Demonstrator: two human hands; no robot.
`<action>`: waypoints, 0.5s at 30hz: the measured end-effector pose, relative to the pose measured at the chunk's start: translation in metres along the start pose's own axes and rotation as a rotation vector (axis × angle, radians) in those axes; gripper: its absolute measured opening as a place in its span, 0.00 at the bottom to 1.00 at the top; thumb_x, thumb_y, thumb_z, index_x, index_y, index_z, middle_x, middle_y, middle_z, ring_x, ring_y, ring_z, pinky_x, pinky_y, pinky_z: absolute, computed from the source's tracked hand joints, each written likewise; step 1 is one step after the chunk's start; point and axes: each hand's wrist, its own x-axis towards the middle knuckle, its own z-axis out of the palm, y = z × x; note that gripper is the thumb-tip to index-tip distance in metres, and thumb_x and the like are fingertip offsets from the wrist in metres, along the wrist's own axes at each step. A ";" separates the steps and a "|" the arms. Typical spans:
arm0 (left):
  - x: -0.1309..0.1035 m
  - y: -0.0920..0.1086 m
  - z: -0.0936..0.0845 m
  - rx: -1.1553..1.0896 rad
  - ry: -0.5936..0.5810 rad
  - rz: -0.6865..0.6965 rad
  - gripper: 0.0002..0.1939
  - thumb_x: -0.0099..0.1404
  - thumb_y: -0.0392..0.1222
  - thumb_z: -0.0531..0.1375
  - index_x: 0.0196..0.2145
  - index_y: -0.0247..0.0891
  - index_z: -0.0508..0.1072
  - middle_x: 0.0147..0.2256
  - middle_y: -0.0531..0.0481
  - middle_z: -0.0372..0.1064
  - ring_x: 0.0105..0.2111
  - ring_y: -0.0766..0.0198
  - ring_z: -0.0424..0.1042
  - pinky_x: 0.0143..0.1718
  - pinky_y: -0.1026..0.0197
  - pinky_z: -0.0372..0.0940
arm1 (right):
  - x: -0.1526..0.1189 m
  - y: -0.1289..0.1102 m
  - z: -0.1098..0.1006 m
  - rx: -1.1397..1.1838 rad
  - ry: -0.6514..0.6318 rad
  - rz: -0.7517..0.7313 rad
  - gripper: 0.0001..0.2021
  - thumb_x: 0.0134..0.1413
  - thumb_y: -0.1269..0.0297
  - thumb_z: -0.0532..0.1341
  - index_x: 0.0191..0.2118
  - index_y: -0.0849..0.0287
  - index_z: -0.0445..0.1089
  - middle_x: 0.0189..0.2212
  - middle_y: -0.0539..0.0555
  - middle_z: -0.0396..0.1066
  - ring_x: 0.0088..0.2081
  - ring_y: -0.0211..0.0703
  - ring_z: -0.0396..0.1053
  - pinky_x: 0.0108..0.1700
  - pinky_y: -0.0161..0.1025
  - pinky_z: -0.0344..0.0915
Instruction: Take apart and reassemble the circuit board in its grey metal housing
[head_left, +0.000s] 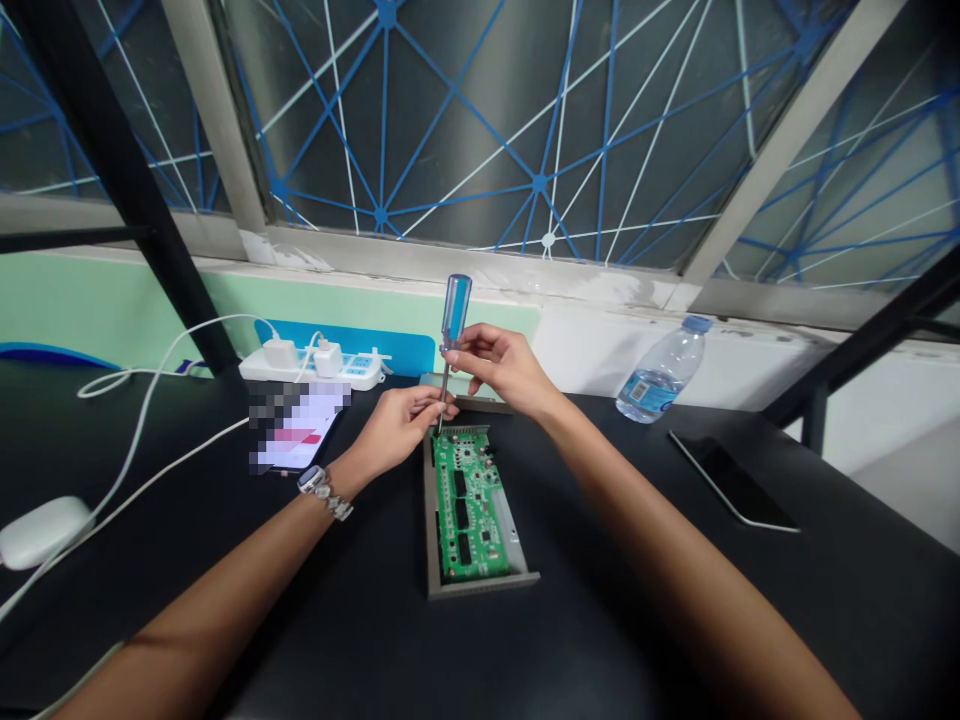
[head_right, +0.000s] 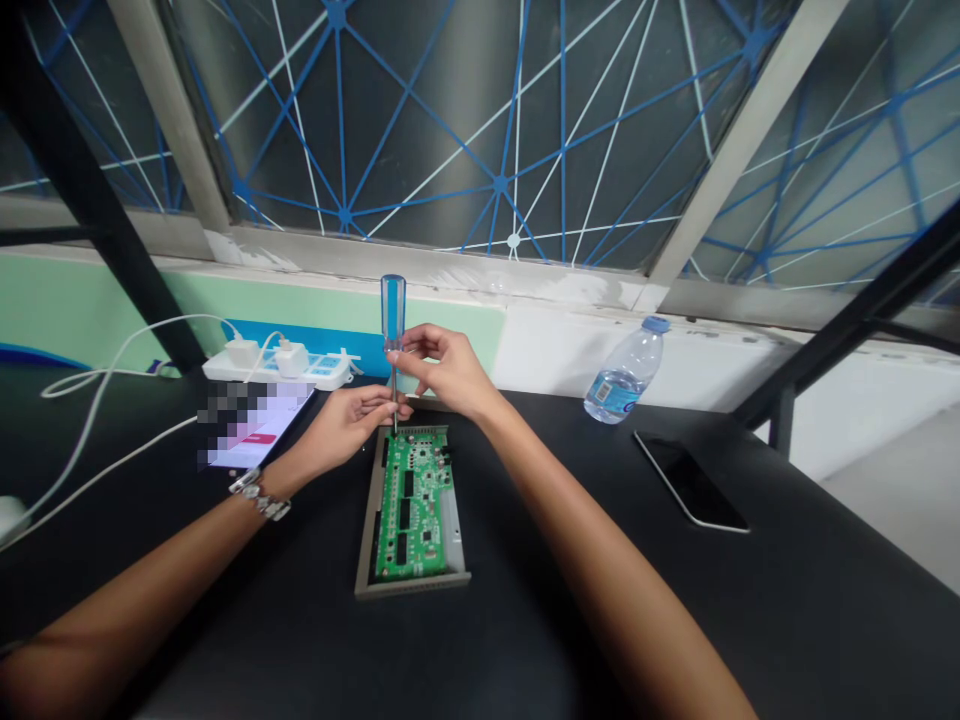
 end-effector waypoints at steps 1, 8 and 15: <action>0.000 0.000 0.000 0.002 0.004 -0.001 0.11 0.68 0.42 0.57 0.43 0.35 0.75 0.41 0.41 0.78 0.43 0.57 0.78 0.47 0.54 0.72 | 0.001 0.000 0.001 -0.013 0.016 -0.004 0.16 0.45 0.57 0.70 0.34 0.60 0.67 0.33 0.53 0.70 0.35 0.42 0.70 0.22 0.32 0.68; -0.003 0.006 0.005 0.122 0.070 0.067 0.09 0.67 0.40 0.56 0.41 0.35 0.75 0.39 0.43 0.78 0.41 0.57 0.78 0.46 0.56 0.72 | 0.001 0.001 0.010 -0.199 0.169 -0.097 0.13 0.48 0.58 0.68 0.31 0.59 0.65 0.27 0.50 0.67 0.31 0.39 0.67 0.29 0.36 0.67; -0.009 0.004 0.015 0.278 0.191 0.095 0.12 0.68 0.44 0.56 0.42 0.37 0.76 0.37 0.45 0.79 0.37 0.55 0.79 0.40 0.57 0.72 | -0.004 0.001 0.021 -0.338 0.350 -0.117 0.13 0.49 0.61 0.67 0.28 0.56 0.60 0.24 0.47 0.65 0.27 0.36 0.64 0.34 0.38 0.65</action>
